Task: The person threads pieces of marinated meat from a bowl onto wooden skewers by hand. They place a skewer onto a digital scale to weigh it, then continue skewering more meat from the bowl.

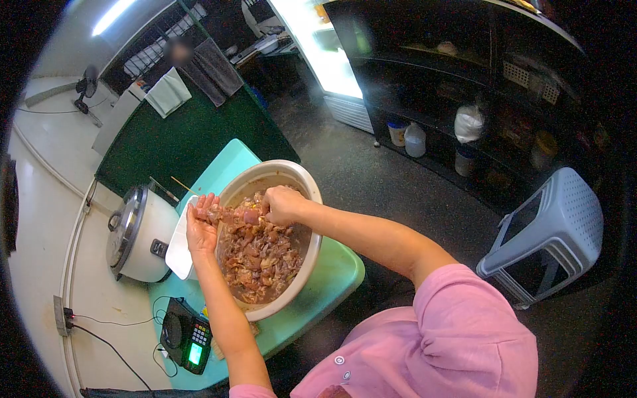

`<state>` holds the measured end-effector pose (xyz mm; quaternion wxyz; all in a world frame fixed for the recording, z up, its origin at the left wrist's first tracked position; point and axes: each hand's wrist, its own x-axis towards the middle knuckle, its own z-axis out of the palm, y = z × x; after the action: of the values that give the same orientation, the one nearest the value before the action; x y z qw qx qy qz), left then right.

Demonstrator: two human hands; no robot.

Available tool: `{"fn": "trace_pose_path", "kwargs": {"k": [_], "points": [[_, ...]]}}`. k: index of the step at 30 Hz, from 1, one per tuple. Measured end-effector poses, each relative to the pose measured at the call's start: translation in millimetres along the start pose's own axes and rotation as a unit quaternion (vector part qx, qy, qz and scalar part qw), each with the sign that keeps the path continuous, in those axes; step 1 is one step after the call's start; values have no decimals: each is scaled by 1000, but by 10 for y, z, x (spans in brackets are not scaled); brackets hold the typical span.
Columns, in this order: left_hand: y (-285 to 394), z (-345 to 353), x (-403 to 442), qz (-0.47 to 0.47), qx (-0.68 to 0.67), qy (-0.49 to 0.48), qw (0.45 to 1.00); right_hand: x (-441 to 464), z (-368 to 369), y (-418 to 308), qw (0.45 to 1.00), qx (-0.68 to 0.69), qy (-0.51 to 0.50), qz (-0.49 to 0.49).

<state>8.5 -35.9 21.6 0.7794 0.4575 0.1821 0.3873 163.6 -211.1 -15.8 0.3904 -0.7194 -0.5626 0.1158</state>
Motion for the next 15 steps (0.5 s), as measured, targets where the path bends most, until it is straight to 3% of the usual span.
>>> {"fn": "trace_pose_path", "kwargs": {"k": [15], "points": [[-15,-65,25,-13,-3,-11,1000,5,13,10,1000,-14,3,-6]]}}
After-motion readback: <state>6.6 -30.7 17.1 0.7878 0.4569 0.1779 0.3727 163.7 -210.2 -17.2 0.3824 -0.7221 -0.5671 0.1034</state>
